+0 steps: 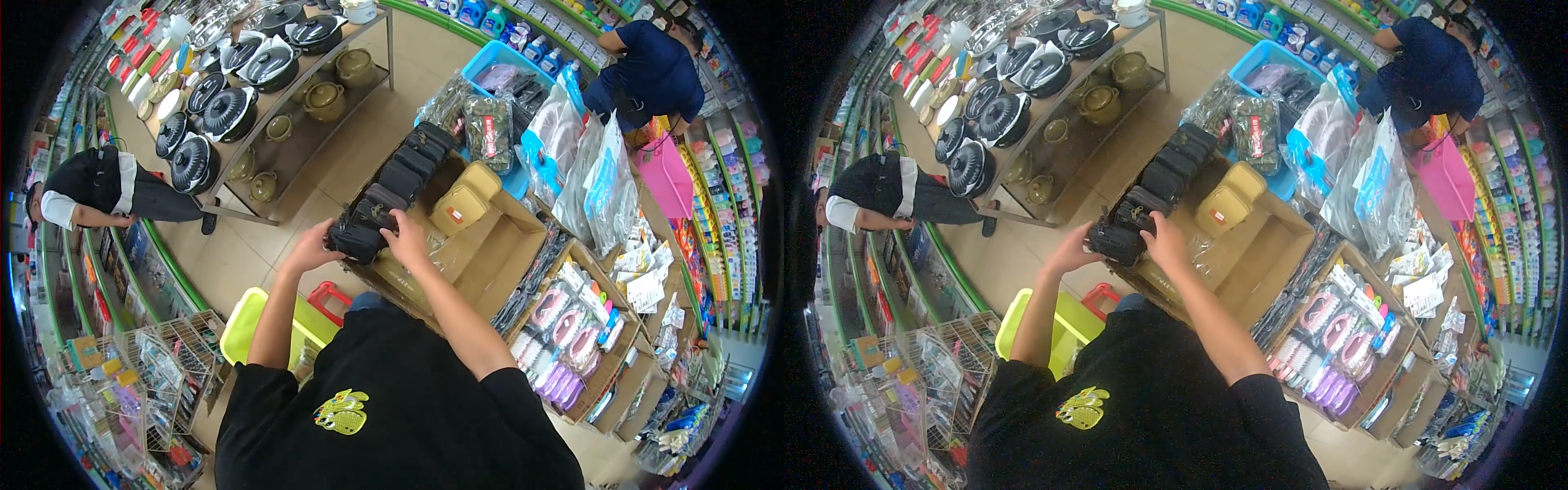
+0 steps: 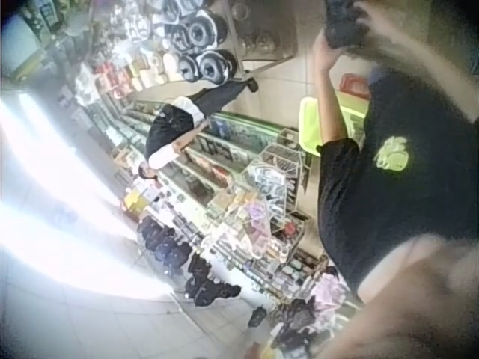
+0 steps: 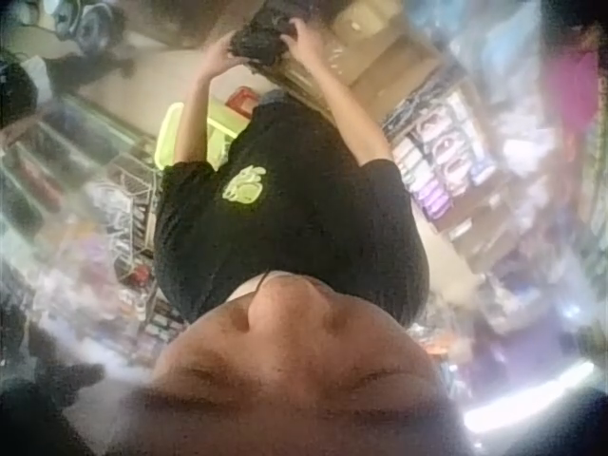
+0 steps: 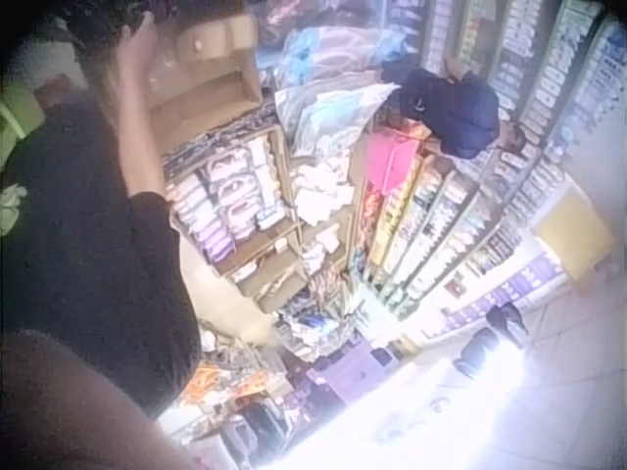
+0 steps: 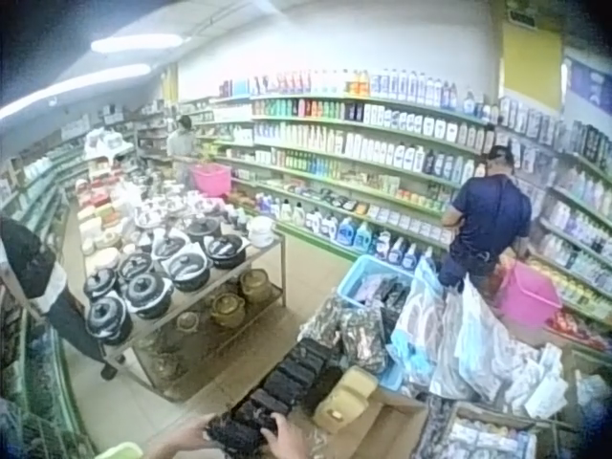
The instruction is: Sorting small pouches from a plastic basket into a box on a store shelf.
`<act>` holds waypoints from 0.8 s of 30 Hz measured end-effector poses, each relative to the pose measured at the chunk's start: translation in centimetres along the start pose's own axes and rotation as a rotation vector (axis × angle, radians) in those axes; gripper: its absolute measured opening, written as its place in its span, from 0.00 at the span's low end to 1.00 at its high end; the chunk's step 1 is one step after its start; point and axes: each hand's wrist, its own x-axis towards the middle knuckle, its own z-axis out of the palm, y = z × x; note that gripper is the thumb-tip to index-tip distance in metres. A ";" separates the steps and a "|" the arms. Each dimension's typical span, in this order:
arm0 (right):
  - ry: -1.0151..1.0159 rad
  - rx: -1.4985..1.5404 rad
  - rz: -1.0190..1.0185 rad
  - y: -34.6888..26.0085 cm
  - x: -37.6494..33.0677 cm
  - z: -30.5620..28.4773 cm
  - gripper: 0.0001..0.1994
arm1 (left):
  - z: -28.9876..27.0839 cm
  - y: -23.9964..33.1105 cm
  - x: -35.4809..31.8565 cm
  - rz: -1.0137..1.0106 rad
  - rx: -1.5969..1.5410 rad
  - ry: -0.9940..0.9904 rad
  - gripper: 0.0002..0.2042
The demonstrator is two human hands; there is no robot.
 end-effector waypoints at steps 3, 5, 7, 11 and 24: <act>-0.017 -0.051 0.029 -0.5 0.0 -0.8 0.27 | 0.2 0.5 1.1 0.032 0.201 -0.063 0.40; 0.005 -0.059 0.024 -1.0 -0.2 -1.2 0.27 | 0.8 0.5 1.8 0.127 0.246 -0.034 0.38; 0.031 -0.068 0.030 -1.3 -0.4 -1.8 0.28 | 1.6 1.2 1.9 0.058 0.361 -0.009 0.37; -0.039 0.041 0.127 -1.3 -0.5 -2.2 0.28 | 3.0 4.0 0.8 -0.101 0.458 0.206 0.36; 0.063 0.458 0.326 6.1 -2.7 -2.1 0.27 | 9.7 3.4 0.7 0.065 0.457 0.512 0.43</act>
